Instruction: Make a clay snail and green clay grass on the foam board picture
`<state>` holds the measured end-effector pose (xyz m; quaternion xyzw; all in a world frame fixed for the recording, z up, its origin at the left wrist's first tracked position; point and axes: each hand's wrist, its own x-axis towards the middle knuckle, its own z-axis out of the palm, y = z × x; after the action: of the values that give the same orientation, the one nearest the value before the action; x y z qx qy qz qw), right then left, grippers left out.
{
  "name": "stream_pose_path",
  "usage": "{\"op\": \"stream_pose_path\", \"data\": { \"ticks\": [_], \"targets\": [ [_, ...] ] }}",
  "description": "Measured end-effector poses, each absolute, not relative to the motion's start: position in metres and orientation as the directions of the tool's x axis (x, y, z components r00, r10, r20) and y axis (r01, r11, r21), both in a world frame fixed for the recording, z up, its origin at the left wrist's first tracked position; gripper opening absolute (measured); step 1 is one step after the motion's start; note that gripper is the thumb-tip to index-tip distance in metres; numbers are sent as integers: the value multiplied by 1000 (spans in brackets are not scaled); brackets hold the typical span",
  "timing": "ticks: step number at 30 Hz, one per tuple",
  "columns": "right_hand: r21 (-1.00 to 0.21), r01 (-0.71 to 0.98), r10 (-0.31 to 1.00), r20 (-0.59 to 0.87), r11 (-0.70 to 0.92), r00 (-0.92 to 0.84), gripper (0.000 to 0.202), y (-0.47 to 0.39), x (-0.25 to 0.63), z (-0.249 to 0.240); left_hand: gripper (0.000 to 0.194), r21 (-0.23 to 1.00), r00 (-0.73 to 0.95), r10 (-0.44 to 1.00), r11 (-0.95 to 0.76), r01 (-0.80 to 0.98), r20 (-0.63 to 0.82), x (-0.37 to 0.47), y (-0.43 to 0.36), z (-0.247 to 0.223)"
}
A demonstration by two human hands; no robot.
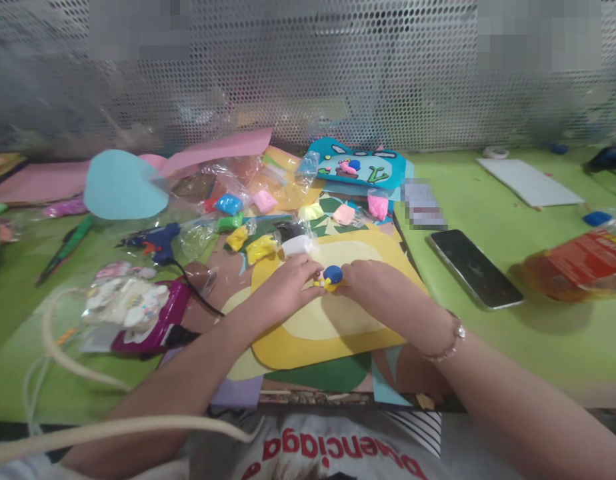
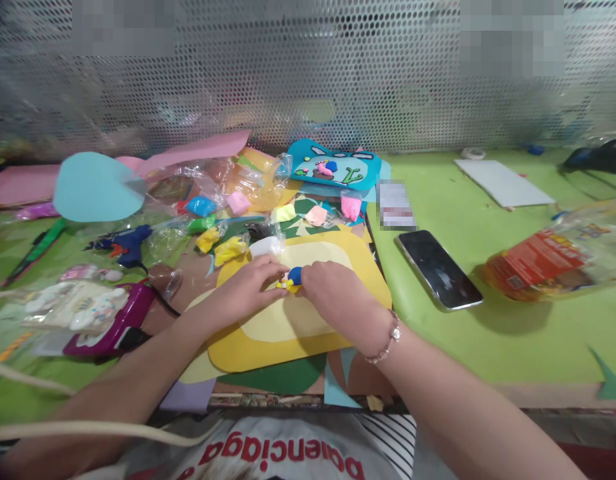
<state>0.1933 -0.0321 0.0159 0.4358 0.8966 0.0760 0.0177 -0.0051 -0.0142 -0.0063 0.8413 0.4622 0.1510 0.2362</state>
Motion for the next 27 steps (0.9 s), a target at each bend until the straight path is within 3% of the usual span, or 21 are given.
{"op": "stream_pose_path", "data": {
  "ticks": [4, 9, 15, 21, 27],
  "targets": [
    [54, 772, 770, 59, 633, -635, 25, -25, 195, 5, 25, 535, 529, 847, -471, 702, 52, -6, -14, -5],
    [35, 785, 786, 3, 618, -618, 18, -28, 190, 5, 23, 570, 540, 842, -454, 685, 21, -6, -15, -1],
    [100, 827, 830, -141, 554, -539, 19, -39, 180, 25, 24, 609, 526, 850, -418, 674, 0, -4, -15, 2],
    [149, 830, 839, -190, 537, -509, 21, -44, 175, 34, 23, 568, 544, 839, -444, 693, -7, -2, -18, 8],
    [154, 819, 833, -118, 553, -541, 22, -46, 179, 27, 37, 594, 517, 856, -409, 693, -15, -5, -15, 4]
  ]
}}
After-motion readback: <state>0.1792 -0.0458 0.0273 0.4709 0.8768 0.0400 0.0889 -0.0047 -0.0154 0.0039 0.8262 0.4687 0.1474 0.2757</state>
